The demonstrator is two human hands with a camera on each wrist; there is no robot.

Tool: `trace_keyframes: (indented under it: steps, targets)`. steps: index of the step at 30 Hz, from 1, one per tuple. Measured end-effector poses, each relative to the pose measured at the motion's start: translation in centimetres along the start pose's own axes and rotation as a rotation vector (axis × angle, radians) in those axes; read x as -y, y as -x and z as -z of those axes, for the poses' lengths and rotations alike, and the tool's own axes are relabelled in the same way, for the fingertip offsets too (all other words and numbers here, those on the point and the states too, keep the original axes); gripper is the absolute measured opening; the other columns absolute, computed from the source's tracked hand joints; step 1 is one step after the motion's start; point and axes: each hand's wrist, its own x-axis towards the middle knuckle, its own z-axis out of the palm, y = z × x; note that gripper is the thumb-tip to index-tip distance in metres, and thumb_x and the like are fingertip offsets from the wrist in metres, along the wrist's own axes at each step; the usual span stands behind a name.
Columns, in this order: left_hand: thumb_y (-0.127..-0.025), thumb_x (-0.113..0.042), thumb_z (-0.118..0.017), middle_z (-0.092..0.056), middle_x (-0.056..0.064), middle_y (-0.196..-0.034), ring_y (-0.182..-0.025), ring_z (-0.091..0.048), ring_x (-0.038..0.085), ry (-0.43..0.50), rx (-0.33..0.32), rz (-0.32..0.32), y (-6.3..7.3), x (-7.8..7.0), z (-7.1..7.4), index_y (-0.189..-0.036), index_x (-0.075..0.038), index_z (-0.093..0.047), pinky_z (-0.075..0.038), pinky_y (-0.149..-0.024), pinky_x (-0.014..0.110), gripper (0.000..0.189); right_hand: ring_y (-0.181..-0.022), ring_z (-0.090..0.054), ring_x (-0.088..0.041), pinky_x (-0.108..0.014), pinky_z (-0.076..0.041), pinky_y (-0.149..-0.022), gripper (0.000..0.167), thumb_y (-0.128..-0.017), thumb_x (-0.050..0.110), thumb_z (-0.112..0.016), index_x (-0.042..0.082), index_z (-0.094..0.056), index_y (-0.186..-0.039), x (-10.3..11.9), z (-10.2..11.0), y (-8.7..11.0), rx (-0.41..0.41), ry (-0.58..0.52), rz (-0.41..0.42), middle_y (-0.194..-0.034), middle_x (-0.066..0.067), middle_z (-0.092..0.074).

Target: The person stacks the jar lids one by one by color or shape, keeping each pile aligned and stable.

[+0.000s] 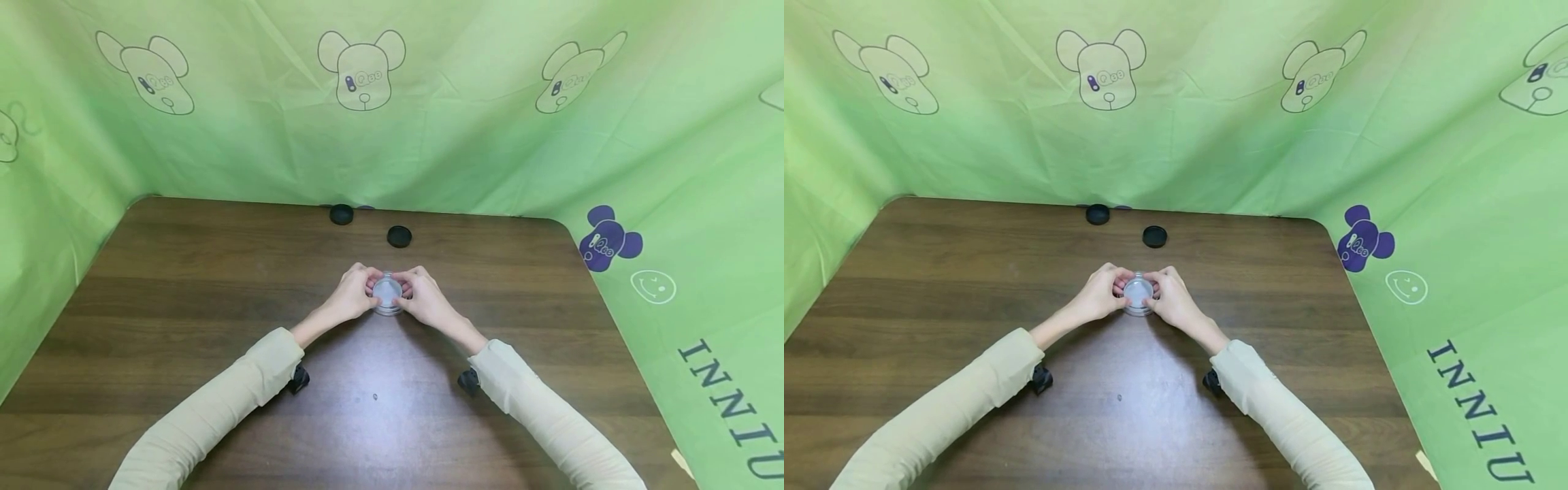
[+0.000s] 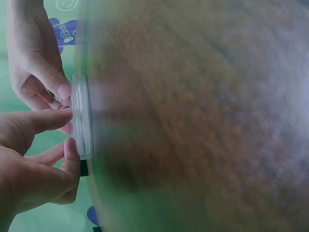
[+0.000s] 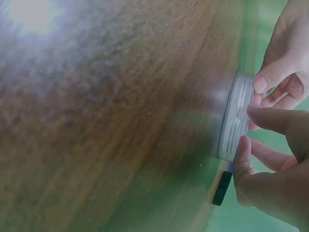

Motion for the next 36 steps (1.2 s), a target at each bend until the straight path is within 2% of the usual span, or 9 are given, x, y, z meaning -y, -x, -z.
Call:
trace_keyframes:
  steps: [5, 14, 20, 24, 27, 33, 36]
  targets:
    - [-0.074, 0.005, -0.077, -0.052, 0.013, -0.099, -0.086, -0.057, 0.019, 0.013, -0.010, -0.003, 0.0, 0.1, -0.1, -0.115, 0.005, -0.064, -0.051, -0.078, 0.022, 0.043, -0.084, -0.064, -0.027, -0.031, -0.055, -0.077, 0.043, -0.078, -0.004, -0.074, -0.011, -0.061, -0.118, 0.1, 0.1, 0.0, 0.005, -0.011, -0.002, -0.103, -0.022, -0.051]
    - [-0.076, 0.005, -0.075, -0.054, 0.014, -0.097, -0.085, -0.061, 0.022, 0.099, -0.017, 0.003, -0.3, 0.4, 0.0, -0.113, 0.006, -0.065, -0.053, -0.076, 0.021, 0.039, -0.091, -0.062, -0.031, -0.034, -0.054, -0.081, 0.040, -0.084, -0.001, -0.068, -0.012, -0.059, -0.121, -0.1, 0.8, -0.3, 0.030, -0.077, -0.046, -0.105, -0.024, -0.053]
    - [-0.078, 0.003, -0.074, -0.059, 0.012, -0.097, -0.090, -0.061, 0.023, 0.186, -0.030, 0.055, -0.4, 0.6, 0.3, -0.114, 0.005, -0.064, -0.052, -0.079, 0.026, 0.038, -0.096, -0.062, -0.033, -0.039, -0.052, -0.085, 0.038, -0.088, 0.000, -0.063, -0.012, -0.057, -0.123, -0.2, 1.2, -0.5, 0.051, -0.172, -0.090, -0.110, -0.025, -0.060]
    - [-0.079, 0.003, -0.073, -0.063, 0.009, -0.096, -0.091, -0.061, 0.022, 0.257, -0.024, 0.096, -0.5, 0.5, 0.6, -0.116, 0.004, -0.064, -0.051, -0.081, 0.028, 0.038, -0.098, -0.062, -0.031, -0.037, -0.052, -0.085, 0.038, -0.089, 0.001, -0.060, -0.010, -0.057, -0.125, -0.5, 1.3, -0.6, 0.050, -0.213, -0.116, -0.115, -0.023, -0.064]
    - [-0.079, 0.003, -0.073, -0.063, 0.010, -0.096, -0.091, -0.061, 0.023, 0.302, -0.023, 0.106, -0.5, 0.5, 0.8, -0.117, 0.005, -0.063, -0.051, -0.080, 0.028, 0.039, -0.098, -0.062, -0.028, -0.030, -0.051, -0.083, 0.038, -0.089, 0.001, -0.060, -0.009, -0.057, -0.126, -0.7, 1.4, -0.6, 0.041, -0.299, -0.154, -0.117, -0.023, -0.063]
    - [-0.079, 0.004, -0.073, -0.062, 0.017, -0.101, -0.088, -0.062, 0.024, 0.335, -0.073, 0.080, -0.5, 0.9, 1.0, -0.121, 0.006, -0.059, -0.052, -0.076, 0.027, 0.044, -0.094, -0.060, -0.019, -0.023, -0.051, -0.073, 0.038, -0.093, -0.003, -0.057, -0.014, -0.051, -0.128, -1.2, 1.5, -0.6, -0.044, -0.604, -0.242, -0.119, -0.031, -0.056]
    - [-0.078, 0.004, -0.073, -0.062, 0.019, -0.103, -0.087, -0.062, 0.025, 0.328, -0.112, 0.085, -0.5, 1.1, 1.4, -0.120, 0.004, -0.060, -0.052, -0.076, 0.029, 0.044, -0.090, -0.060, -0.014, -0.022, -0.051, -0.071, 0.038, -0.092, -0.004, -0.057, -0.015, -0.051, -0.128, -1.3, 1.6, -0.6, -0.061, -0.611, -0.240, -0.118, -0.033, -0.055]
